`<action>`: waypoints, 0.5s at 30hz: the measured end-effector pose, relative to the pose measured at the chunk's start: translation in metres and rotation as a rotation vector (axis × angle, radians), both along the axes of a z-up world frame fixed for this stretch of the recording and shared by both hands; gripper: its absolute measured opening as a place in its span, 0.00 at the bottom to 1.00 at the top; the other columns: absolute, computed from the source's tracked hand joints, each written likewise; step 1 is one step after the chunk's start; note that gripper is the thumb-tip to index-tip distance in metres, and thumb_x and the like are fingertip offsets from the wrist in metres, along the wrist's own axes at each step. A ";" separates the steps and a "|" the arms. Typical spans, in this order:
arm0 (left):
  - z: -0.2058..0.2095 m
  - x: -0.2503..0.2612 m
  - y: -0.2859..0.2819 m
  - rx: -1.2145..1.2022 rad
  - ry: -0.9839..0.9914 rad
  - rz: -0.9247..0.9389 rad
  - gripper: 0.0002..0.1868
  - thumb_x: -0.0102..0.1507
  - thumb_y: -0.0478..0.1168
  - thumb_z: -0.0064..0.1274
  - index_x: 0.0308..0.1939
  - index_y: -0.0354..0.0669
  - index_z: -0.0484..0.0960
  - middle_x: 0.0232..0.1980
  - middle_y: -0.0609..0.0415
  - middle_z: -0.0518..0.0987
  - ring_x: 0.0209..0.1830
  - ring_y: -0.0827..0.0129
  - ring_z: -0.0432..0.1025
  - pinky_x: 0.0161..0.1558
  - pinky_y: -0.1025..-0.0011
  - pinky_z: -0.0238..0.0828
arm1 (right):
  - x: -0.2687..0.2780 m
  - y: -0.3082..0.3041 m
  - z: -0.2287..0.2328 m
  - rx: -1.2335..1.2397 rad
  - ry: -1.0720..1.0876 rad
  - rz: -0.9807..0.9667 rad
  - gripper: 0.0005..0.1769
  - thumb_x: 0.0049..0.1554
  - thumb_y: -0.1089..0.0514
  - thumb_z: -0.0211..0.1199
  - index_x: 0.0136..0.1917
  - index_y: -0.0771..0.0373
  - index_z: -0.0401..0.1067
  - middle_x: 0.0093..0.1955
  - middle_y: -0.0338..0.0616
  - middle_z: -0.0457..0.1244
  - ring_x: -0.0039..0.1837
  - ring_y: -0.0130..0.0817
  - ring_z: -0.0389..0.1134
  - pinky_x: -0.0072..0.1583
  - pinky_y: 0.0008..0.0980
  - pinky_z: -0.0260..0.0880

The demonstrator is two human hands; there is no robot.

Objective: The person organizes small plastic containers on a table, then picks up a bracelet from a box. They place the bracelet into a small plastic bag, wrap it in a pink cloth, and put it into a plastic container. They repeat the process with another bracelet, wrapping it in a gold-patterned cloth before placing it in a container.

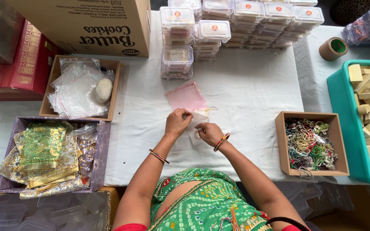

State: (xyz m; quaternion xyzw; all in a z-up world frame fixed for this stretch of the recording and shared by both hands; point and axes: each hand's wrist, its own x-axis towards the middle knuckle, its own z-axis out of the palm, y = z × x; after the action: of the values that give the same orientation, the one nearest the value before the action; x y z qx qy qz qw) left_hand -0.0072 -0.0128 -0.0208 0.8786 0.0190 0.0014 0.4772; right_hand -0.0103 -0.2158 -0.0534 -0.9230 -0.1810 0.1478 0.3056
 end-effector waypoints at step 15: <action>-0.006 0.006 -0.003 -0.012 -0.101 0.053 0.05 0.65 0.33 0.49 0.43 0.42 0.80 0.41 0.50 0.84 0.42 0.54 0.79 0.44 0.59 0.75 | 0.005 0.011 0.032 -0.063 -0.377 0.007 0.11 0.56 0.59 0.62 0.53 0.55 0.77 0.46 0.47 0.68 0.45 0.48 0.71 0.47 0.45 0.74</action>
State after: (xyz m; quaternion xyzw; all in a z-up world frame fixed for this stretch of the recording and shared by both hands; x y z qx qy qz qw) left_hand -0.0010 -0.0154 -0.0267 0.8738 0.0182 0.0582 0.4824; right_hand -0.0058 -0.2051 -0.0213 -0.9429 -0.2333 -0.0209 0.2368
